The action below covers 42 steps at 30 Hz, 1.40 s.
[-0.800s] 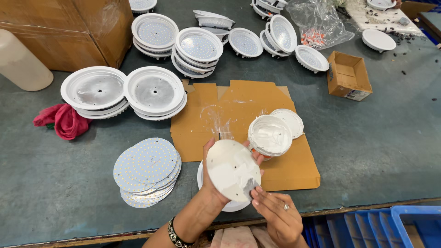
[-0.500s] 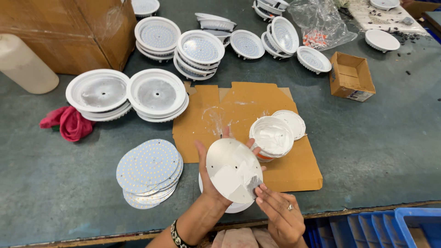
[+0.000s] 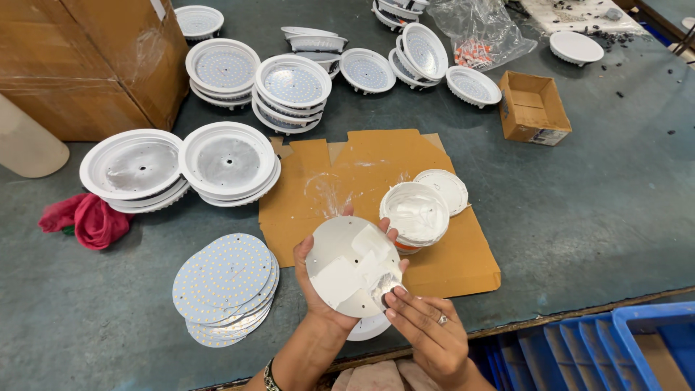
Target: The person scoops a white paste from a container and spreads it onto the inner surface of circular LED light housings using a small spatula. They handle each housing one at a time, rotate it to cover the interior, and place the finished units into a stack.
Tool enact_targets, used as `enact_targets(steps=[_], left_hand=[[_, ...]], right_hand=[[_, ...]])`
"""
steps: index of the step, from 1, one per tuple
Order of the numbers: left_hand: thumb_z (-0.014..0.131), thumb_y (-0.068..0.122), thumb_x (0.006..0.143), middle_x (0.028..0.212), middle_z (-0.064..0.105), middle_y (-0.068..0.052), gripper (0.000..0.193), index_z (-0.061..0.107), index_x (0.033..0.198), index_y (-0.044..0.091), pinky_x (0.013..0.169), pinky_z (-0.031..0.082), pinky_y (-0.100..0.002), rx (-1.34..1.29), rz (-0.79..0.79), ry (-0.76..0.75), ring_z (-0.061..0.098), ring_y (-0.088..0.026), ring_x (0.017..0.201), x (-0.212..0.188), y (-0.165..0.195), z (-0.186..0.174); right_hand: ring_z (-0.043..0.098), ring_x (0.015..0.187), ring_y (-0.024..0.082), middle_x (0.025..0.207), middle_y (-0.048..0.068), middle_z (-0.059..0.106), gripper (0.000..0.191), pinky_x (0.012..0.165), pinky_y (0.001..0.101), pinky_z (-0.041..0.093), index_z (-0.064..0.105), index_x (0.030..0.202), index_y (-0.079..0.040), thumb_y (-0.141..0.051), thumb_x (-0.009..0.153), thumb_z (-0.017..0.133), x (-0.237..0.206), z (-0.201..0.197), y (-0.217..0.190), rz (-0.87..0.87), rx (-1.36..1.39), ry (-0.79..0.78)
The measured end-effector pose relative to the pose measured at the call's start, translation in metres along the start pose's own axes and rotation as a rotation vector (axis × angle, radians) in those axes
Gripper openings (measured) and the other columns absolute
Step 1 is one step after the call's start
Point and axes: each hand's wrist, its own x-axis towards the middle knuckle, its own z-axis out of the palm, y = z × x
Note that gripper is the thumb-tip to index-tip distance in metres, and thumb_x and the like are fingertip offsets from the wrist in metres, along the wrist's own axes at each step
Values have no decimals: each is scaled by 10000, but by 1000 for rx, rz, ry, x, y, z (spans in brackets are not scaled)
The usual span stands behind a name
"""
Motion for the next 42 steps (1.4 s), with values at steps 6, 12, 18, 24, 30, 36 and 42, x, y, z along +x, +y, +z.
enact_targets(steps=[6, 12, 18, 24, 30, 36, 42], left_hand=[[561, 635, 874, 1430, 517, -233, 738, 547, 1445, 169, 1024, 460, -687, 41, 171, -37, 520, -461, 1287, 10, 27, 1], [630, 561, 856, 1517, 468, -248, 817, 421, 1585, 256, 1055, 472, -634, 219, 145, -191, 501, -400, 1379, 6, 51, 13], [685, 537, 826, 1525, 435, -303, 978, 263, 1632, 178, 1019, 490, -566, 309, -1, -124, 479, -409, 1365, 5, 13, 6], [729, 509, 762, 1619, 332, -247, 1154, 151, 1658, 68, 1148, 412, -424, 675, 178, -247, 375, -321, 1483, -6, -2, 7], [732, 541, 717, 1608, 322, -216, 1191, 153, 1649, 76, 1147, 381, -402, 671, 252, -200, 374, -297, 1455, -5, -13, 7], [716, 534, 714, 1597, 337, -225, 1170, 161, 1643, 91, 1140, 389, -418, 664, 324, -144, 376, -311, 1434, -3, -15, 9], [727, 537, 713, 1610, 316, -230, 1173, 140, 1639, 118, 1182, 367, -450, 615, 288, -152, 366, -322, 1458, -2, -14, 14]], right_hand=[[755, 1132, 168, 1120, 61, 786, 134, 911, 310, 541, 755, 1059, -55, -52, 983, 644, -30, 1, 14, -113, 28, 3], [734, 957, 139, 1128, 136, 771, 201, 788, 262, 586, 726, 1072, 18, 88, 941, 589, -36, -14, 18, 409, 153, 240], [748, 1085, 266, 1134, 109, 760, 293, 899, 361, 551, 712, 1086, -9, 77, 809, 670, 7, -15, 12, 150, 114, -5], [759, 969, 238, 1111, 101, 775, 365, 862, 334, 569, 723, 1166, -5, 124, 828, 671, 36, -11, 5, 379, 234, 3], [752, 994, 259, 1132, 100, 764, 385, 860, 341, 565, 699, 1180, -20, 109, 817, 693, 35, -3, -2, 305, 194, 12], [759, 971, 234, 1157, 101, 761, 393, 811, 330, 560, 708, 1156, -17, 111, 785, 683, 21, -5, -14, 227, 183, -50], [739, 914, 197, 1105, 79, 784, 291, 815, 299, 591, 700, 1136, -45, 80, 874, 684, 14, -12, 0, 302, 218, 34]])
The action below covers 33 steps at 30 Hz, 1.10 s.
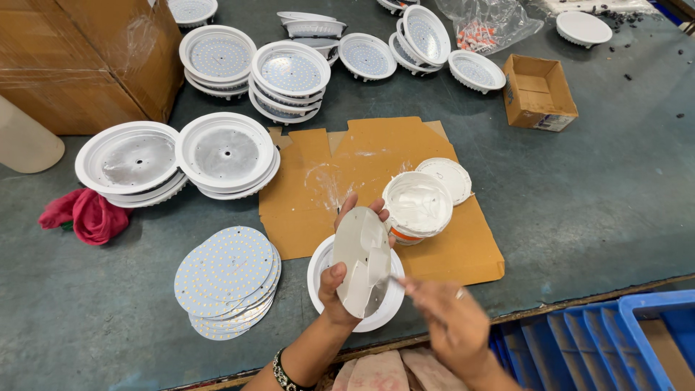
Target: The person scoops a white paste from a container and spreads it onto the inner surface of circular LED light housings using a small spatula. They handle each housing one at a time, rotate it to cover the interior, and place the finished units into a stack.
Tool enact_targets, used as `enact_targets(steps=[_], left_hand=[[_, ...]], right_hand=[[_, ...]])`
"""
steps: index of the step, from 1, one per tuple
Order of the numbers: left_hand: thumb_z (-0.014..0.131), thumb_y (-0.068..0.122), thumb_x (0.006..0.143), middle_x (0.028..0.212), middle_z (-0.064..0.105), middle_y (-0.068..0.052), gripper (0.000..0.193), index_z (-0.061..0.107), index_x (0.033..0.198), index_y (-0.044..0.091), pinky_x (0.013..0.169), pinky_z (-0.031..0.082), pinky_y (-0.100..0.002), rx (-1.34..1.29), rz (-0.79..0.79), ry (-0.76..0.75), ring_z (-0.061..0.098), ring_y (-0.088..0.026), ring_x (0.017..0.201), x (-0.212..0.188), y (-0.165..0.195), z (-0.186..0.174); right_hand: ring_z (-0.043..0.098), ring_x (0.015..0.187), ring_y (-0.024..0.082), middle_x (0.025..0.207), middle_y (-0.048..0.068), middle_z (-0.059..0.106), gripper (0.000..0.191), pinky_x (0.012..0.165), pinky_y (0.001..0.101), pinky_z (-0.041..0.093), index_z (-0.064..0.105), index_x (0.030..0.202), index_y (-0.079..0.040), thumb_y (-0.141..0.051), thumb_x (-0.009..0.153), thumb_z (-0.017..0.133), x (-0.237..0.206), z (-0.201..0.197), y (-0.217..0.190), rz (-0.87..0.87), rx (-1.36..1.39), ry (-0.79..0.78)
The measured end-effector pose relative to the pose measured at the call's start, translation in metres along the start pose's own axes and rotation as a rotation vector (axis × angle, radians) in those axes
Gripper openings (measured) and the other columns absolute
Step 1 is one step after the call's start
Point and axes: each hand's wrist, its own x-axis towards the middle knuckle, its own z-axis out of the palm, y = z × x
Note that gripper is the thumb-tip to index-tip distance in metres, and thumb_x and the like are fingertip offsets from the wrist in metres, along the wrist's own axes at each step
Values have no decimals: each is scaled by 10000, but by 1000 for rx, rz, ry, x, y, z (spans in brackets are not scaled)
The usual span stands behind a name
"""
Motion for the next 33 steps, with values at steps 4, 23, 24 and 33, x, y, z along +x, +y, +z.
enact_targets(steps=[4, 23, 24, 33], left_hand=[[731, 537, 724, 1625, 310, -244, 1169, 147, 1634, 93, 1227, 301, -464, 21, -8, -42, 350, -340, 1489, -3, 1, 4], [638, 557, 774, 1540, 418, -244, 1075, 219, 1633, 66, 1238, 281, -454, 124, 163, 149, 416, -340, 1429, 3, -18, -2], [632, 561, 776, 1538, 423, -244, 1069, 222, 1630, 65, 1229, 289, -457, 138, 179, 168, 420, -342, 1425, 4, -19, -3], [692, 520, 775, 1570, 386, -235, 1066, 206, 1623, 97, 1250, 272, -454, 21, 76, 13, 394, -329, 1457, 6, -13, -5]], right_hand=[[758, 924, 233, 1088, 103, 783, 318, 825, 330, 574, 712, 1172, -20, 91, 881, 653, 12, -2, 15, 111, -13, -11], [767, 1001, 233, 1120, 114, 773, 363, 795, 328, 553, 711, 1097, 0, 136, 769, 637, -24, 13, 4, -17, -56, -30], [771, 992, 225, 1119, 116, 777, 370, 788, 327, 556, 717, 1090, 1, 137, 758, 628, -27, 12, 3, -9, -49, -40], [718, 847, 195, 1080, 107, 785, 355, 764, 286, 568, 713, 1139, -2, 155, 836, 616, -1, -1, 9, 123, -8, 8]])
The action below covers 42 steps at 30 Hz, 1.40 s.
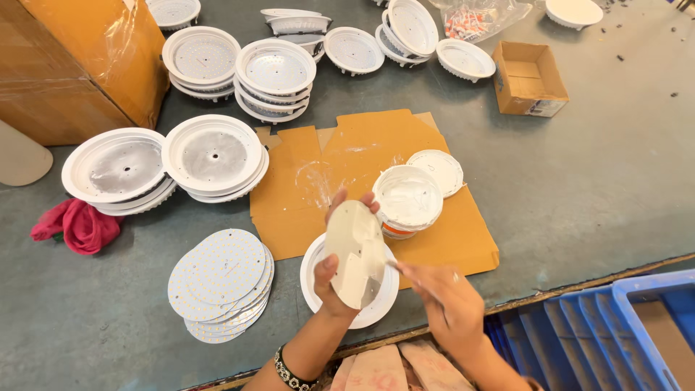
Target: The person scoops a white paste from a container and spreads it onto the inner surface of circular LED light housings using a small spatula. They handle each housing one at a time, rotate it to cover the interior, and place the finished units into a stack.
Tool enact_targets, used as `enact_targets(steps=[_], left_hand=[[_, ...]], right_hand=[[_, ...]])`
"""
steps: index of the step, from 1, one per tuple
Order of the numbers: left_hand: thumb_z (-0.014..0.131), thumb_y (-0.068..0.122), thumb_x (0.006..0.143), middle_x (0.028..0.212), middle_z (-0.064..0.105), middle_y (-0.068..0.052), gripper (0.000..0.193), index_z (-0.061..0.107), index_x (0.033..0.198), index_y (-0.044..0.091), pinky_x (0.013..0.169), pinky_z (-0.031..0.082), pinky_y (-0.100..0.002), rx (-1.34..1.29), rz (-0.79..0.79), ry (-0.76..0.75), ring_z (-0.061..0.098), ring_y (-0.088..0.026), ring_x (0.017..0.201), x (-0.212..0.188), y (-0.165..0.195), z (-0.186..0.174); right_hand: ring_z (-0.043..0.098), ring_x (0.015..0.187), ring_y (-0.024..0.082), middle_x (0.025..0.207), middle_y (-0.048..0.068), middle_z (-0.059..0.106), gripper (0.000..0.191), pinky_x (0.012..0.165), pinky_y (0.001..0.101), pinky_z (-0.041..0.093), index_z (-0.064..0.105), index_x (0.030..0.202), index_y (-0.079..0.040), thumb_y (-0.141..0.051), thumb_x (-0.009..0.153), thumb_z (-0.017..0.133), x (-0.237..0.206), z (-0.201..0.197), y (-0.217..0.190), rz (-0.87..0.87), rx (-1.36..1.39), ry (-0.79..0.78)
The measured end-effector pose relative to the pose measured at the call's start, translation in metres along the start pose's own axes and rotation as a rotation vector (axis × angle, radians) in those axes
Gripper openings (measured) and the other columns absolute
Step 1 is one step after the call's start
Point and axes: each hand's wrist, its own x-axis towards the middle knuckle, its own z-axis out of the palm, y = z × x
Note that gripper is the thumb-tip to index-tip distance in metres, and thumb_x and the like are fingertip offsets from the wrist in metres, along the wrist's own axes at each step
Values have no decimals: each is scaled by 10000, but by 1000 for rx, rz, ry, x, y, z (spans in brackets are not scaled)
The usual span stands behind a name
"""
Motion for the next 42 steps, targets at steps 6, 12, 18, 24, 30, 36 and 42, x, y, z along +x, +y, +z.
enact_targets(steps=[6, 12, 18, 24, 30, 36, 42], left_hand=[[714, 504, 779, 1616, 343, -207, 1072, 211, 1623, 76, 1280, 238, -448, 64, 12, -92, 343, -313, 1499, -9, -7, 4], [678, 519, 787, 1579, 369, -203, 1052, 208, 1623, 86, 1289, 215, -459, 96, 109, 36, 356, -317, 1474, -4, -20, -1], [655, 500, 791, 1545, 388, -183, 1009, 220, 1614, 111, 1266, 223, -454, 72, 120, 107, 362, -303, 1457, -2, -26, -4], [596, 513, 837, 1569, 387, -176, 939, 270, 1608, 87, 1246, 222, -442, 206, 219, 181, 371, -313, 1446, 1, -29, -6], [606, 502, 827, 1526, 395, -174, 934, 262, 1600, 108, 1250, 188, -458, 225, 239, 225, 340, -307, 1450, 2, -33, -8], [606, 515, 826, 1480, 409, -162, 933, 277, 1596, 103, 1244, 189, -449, 261, 261, 242, 354, -285, 1393, 4, -34, -7], [598, 508, 837, 1463, 421, -153, 913, 281, 1594, 109, 1227, 212, -446, 253, 272, 245, 373, -275, 1375, 7, -37, -11]], right_hand=[[727, 928, 227, 1089, 112, 759, 303, 807, 303, 563, 705, 1158, -18, 111, 888, 657, 23, 7, -3, -58, 26, 18], [720, 830, 177, 1038, 96, 793, 306, 744, 284, 573, 738, 1119, -35, 113, 861, 663, 8, 8, -10, 83, 49, -52], [733, 893, 198, 1090, 105, 785, 316, 799, 279, 587, 717, 1133, -8, 126, 853, 664, 0, 5, -12, 22, 65, -62], [735, 902, 189, 1104, 103, 789, 351, 792, 276, 597, 719, 1137, -6, 146, 829, 649, 1, 4, -16, 33, 74, -94], [733, 908, 188, 1089, 99, 786, 345, 807, 276, 584, 720, 1149, -8, 143, 844, 663, 5, 2, -17, 17, 94, -106], [732, 895, 198, 1098, 101, 789, 346, 791, 275, 599, 717, 1132, 2, 151, 829, 637, 7, 0, -18, 35, 130, -125], [735, 884, 201, 1106, 85, 785, 290, 789, 296, 563, 706, 1082, -14, 100, 815, 705, 3, -6, -18, -43, 62, -139]])
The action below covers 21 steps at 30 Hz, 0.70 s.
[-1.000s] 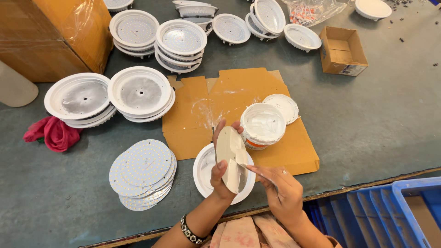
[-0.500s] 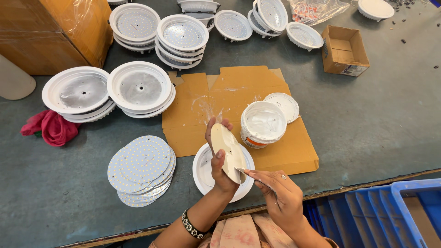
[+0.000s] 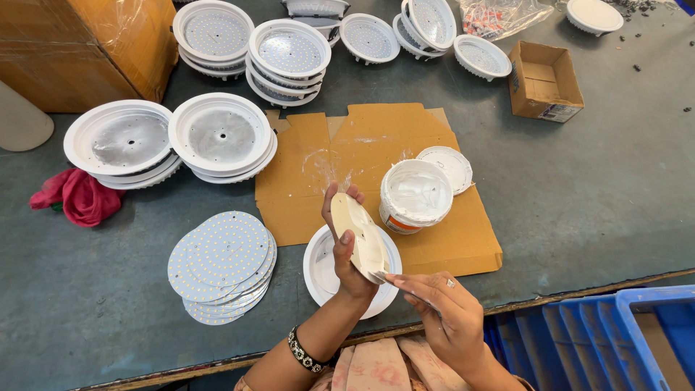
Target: The person scoops a white paste from a container and spreads it onto the inner surface of circular LED light housings using a small spatula. They handle each housing one at a time, rotate it to cover the interior, and place the finished units into a stack.
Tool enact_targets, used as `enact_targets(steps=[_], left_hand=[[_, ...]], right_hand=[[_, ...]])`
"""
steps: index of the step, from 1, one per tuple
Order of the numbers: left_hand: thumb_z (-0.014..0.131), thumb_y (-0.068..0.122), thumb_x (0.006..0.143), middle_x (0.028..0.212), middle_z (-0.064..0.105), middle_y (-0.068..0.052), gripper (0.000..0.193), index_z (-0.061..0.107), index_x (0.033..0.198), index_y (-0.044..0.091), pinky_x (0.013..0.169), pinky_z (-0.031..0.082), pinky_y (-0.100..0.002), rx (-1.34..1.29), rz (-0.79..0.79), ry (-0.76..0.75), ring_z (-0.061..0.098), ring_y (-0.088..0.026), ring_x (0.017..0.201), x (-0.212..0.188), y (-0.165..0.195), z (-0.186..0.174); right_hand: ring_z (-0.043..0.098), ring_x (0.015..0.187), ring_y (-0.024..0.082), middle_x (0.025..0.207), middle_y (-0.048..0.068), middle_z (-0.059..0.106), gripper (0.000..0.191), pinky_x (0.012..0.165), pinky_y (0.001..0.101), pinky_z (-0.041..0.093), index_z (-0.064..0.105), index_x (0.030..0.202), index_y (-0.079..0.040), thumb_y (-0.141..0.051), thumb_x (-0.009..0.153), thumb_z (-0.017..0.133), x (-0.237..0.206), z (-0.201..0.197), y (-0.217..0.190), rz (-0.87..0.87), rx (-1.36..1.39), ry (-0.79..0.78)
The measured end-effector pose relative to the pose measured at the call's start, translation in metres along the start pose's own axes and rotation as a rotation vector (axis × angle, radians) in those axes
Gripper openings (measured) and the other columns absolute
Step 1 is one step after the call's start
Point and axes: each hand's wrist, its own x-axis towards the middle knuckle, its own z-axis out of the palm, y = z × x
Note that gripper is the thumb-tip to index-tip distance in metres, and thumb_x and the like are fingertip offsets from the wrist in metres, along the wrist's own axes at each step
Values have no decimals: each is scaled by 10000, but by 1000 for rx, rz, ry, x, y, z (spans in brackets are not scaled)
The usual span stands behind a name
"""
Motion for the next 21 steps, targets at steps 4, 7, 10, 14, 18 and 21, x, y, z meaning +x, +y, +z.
enact_targets(steps=[4, 7, 10, 14, 18, 21], left_hand=[[593, 484, 852, 1464, 435, -150, 892, 281, 1605, 120, 1209, 229, -442, -48, -18, 28, 383, -274, 1362, 3, -5, -5], [592, 467, 865, 1445, 466, -151, 864, 286, 1602, 136, 1181, 283, -419, -150, -77, 63, 419, -266, 1341, 7, -7, -10], [606, 461, 898, 1397, 494, -186, 838, 297, 1608, 140, 1111, 379, -411, -336, -199, 33, 480, -279, 1292, 11, -5, -15], [626, 466, 912, 1414, 505, -226, 828, 317, 1605, 135, 1068, 461, -414, -513, -393, -101, 531, -322, 1295, 10, 4, -20], [648, 448, 887, 1463, 494, -219, 829, 322, 1587, 146, 1103, 461, -425, -519, -447, -132, 513, -329, 1343, 3, 8, -15], [638, 450, 904, 1474, 485, -218, 817, 325, 1594, 145, 1109, 451, -415, -515, -437, -125, 519, -318, 1335, 2, 10, -13]], right_hand=[[737, 886, 201, 1110, 107, 785, 326, 775, 294, 564, 700, 1105, 1, 109, 798, 690, -7, -4, 0, -38, 11, -13], [752, 934, 206, 1105, 109, 778, 317, 789, 287, 583, 694, 1101, -2, 108, 804, 686, -13, -5, 1, -73, 12, -3], [772, 984, 226, 1100, 109, 774, 315, 796, 291, 587, 689, 1099, 0, 122, 810, 671, -15, -9, 6, -67, -7, 41], [759, 980, 250, 1102, 117, 770, 302, 817, 316, 568, 684, 1078, -6, 128, 808, 664, -10, -13, 16, -34, -92, 86], [766, 992, 238, 1111, 100, 774, 301, 823, 323, 526, 691, 1081, -15, 117, 816, 640, -3, -9, 19, -143, -164, 34], [765, 989, 223, 1116, 88, 776, 329, 819, 315, 523, 697, 1079, -21, 135, 807, 595, -2, -9, 17, -158, -174, 13]])
